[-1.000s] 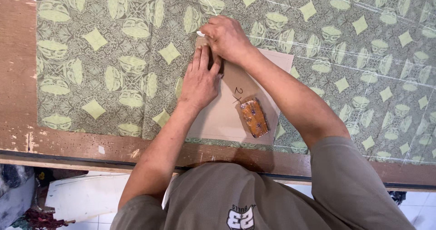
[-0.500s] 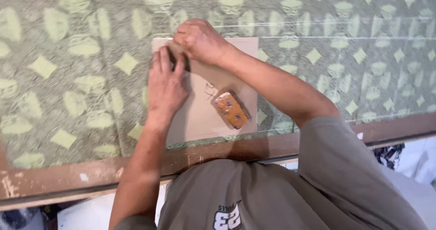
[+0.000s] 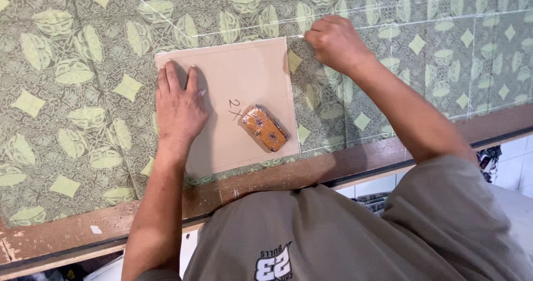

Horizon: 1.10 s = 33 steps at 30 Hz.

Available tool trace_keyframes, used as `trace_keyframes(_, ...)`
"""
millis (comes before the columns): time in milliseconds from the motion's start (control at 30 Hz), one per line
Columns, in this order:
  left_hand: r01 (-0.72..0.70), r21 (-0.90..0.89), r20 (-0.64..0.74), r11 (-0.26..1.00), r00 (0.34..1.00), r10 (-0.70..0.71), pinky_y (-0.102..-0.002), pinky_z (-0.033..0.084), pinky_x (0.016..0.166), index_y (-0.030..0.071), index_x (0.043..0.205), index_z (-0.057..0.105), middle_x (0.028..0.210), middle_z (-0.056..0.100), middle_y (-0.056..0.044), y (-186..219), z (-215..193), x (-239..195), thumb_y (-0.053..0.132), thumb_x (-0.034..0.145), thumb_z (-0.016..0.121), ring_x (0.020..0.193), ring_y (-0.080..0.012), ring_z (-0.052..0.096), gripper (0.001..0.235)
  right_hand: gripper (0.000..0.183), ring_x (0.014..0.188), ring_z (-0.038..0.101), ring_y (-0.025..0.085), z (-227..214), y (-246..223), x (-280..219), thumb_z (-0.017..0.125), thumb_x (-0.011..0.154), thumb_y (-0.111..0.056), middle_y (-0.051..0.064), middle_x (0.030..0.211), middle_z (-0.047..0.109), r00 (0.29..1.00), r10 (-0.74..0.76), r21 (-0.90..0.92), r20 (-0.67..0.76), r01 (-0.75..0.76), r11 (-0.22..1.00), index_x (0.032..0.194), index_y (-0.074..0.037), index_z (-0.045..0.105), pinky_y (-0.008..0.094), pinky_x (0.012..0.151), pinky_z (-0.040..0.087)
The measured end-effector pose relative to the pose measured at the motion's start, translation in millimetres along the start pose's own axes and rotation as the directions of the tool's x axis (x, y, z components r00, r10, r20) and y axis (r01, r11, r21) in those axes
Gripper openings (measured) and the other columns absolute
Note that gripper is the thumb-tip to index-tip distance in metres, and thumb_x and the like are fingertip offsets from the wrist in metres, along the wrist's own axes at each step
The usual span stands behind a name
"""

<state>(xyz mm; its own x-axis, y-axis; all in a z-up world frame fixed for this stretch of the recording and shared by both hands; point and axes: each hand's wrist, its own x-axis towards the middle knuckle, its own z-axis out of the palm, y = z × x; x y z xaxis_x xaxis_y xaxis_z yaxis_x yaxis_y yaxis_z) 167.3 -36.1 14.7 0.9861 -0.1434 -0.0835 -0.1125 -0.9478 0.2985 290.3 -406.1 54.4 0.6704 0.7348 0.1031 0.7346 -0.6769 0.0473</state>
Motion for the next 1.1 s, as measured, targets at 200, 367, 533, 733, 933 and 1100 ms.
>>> trace_keyframes(200,-0.002,-0.080,-0.009,0.997,1.000,0.001,-0.057,0.038,0.110,0.008,0.149,0.051,0.157,0.034,-0.034,-8,3,-5,0.022,0.092,0.066,0.144,-0.0513,0.034,0.061,0.021,0.077,0.063,0.024,-44,-63,-64,0.074,0.098,0.002,0.011,0.086,0.065,0.926,0.359,0.369,-0.113,-0.297,0.881,0.117,-0.004,0.079,0.037,0.068,0.051)
trace_keyframes(367,-0.018,-0.088,-0.039,0.996,0.999,0.015,-0.056,0.037,0.111,0.002,0.144,0.050,0.157,0.034,-0.034,-13,11,-8,0.017,0.089,0.066,0.145,-0.0497,0.034,0.059,0.019,0.080,0.058,0.017,-47,-109,-77,0.070,0.099,0.001,0.005,0.092,0.062,0.757,0.642,0.645,0.121,-0.552,0.529,0.114,-0.006,0.077,0.031,0.063,0.050)
trace_keyframes(533,-0.064,-0.070,-0.066,0.995,0.996,0.060,-0.056,0.034,0.113,0.000,0.141,0.051,0.156,0.034,-0.032,-20,16,-8,0.009,0.082,0.066,0.143,-0.0485,0.033,0.061,0.007,0.083,0.061,0.010,-25,-117,-47,0.067,0.096,0.000,0.000,0.094,0.064,0.725,0.610,0.849,0.321,-0.505,0.154,0.102,-0.004,0.065,0.025,0.072,0.056)
trace_keyframes(733,-0.170,-0.106,-0.119,0.980,0.980,0.157,-0.046,0.038,0.117,0.001,0.135,0.062,0.156,0.041,-0.022,-43,8,-14,-0.006,0.073,0.063,0.145,-0.0397,0.039,0.062,0.012,0.078,0.059,0.009,10,-153,33,0.073,0.097,0.000,0.000,0.090,0.063,0.834,0.493,0.938,0.247,-0.332,0.093,0.098,-0.006,0.063,0.025,0.069,0.053)
trace_keyframes(933,-0.218,-0.233,-0.141,0.948,0.972,0.189,-0.045,0.045,0.113,0.002,0.126,0.067,0.144,0.053,-0.018,-71,14,-17,0.004,0.087,0.068,0.140,-0.0371,0.049,0.040,0.025,0.078,0.053,0.005,56,-203,116,0.077,0.087,0.001,-0.004,0.086,0.055,0.869,0.477,0.955,0.133,-0.240,0.172,0.109,-0.004,0.065,0.023,0.070,0.048)
trace_keyframes(1100,-0.408,-0.161,-0.220,0.898,0.902,0.371,-0.050,0.039,0.118,-0.002,0.131,0.063,0.152,0.051,-0.022,-98,20,-25,0.012,0.090,0.068,0.141,-0.0374,0.046,0.044,0.018,0.073,0.055,0.007,102,-231,169,0.076,0.088,-0.001,-0.003,0.079,0.060,0.820,0.566,0.927,0.092,-0.278,0.251,0.104,-0.003,0.068,0.025,0.066,0.049)
